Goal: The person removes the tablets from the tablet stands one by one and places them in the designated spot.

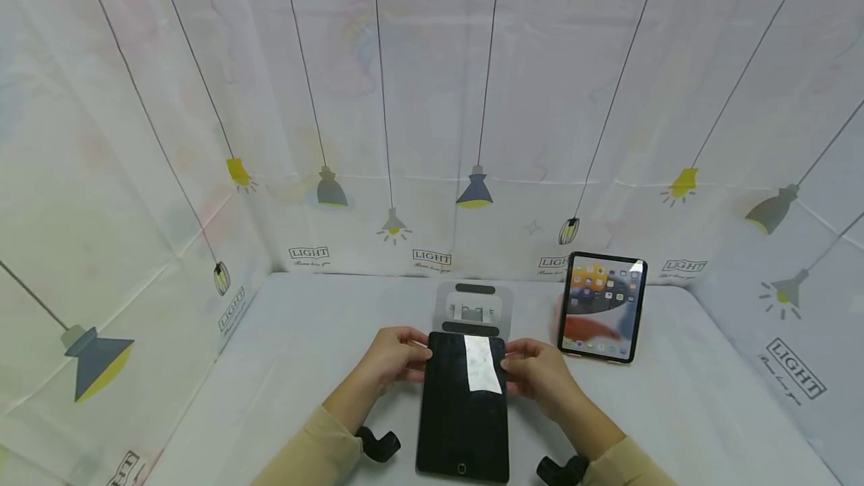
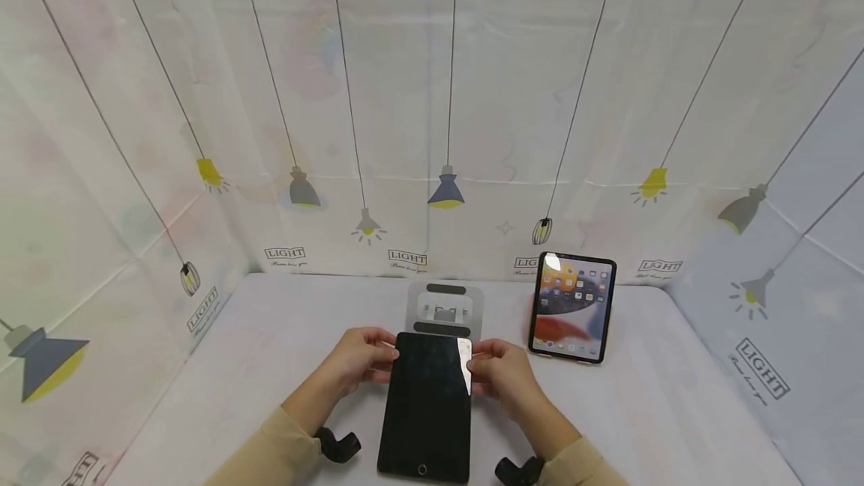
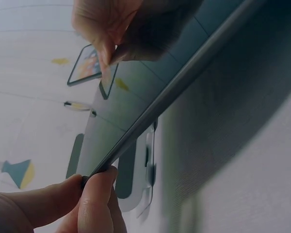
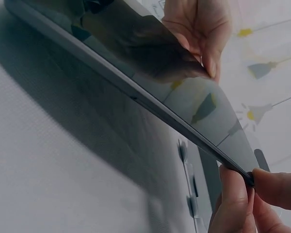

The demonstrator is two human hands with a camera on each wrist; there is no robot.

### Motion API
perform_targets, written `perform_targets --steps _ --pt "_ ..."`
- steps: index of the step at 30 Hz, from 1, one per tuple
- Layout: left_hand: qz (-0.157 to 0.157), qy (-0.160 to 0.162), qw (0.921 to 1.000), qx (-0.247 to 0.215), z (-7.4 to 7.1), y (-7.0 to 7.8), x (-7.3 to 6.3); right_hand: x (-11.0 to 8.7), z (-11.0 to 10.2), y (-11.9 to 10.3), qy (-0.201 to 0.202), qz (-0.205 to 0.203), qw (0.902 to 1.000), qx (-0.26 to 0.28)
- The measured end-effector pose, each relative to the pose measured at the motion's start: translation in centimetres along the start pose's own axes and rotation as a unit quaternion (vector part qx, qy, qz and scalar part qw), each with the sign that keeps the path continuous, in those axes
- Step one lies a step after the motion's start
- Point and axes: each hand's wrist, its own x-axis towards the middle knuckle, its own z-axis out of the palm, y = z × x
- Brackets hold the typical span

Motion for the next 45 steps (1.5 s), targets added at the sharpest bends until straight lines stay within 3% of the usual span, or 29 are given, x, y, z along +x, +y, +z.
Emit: perform_targets --steps 12,24,38,45 --pt "0.001 -0.007 0.9999 -0.008 0.2 -1.4 -0.2 -0.4 0.1 1.3 0.0 0.007 1.0 0.0" --pt "-0.003 -0.016 0.9999 -0.001 0.4 -1.8 -1.0 -1.2 0.1 1.5 0.009 0.021 0.9997 -0.01" --pt "-0.005 -0.014 0.9998 0.01 0.7 -2.2 -1.8 -1.5 -0.5 2.1 -0.037 0.017 0.9991 -0.015" --pt "0.0 0.002 0.9988 0.05 0.9 -2.5 -1.8 -1.5 -0.6 2.1 -0.046 0.028 0.9984 -0.013"
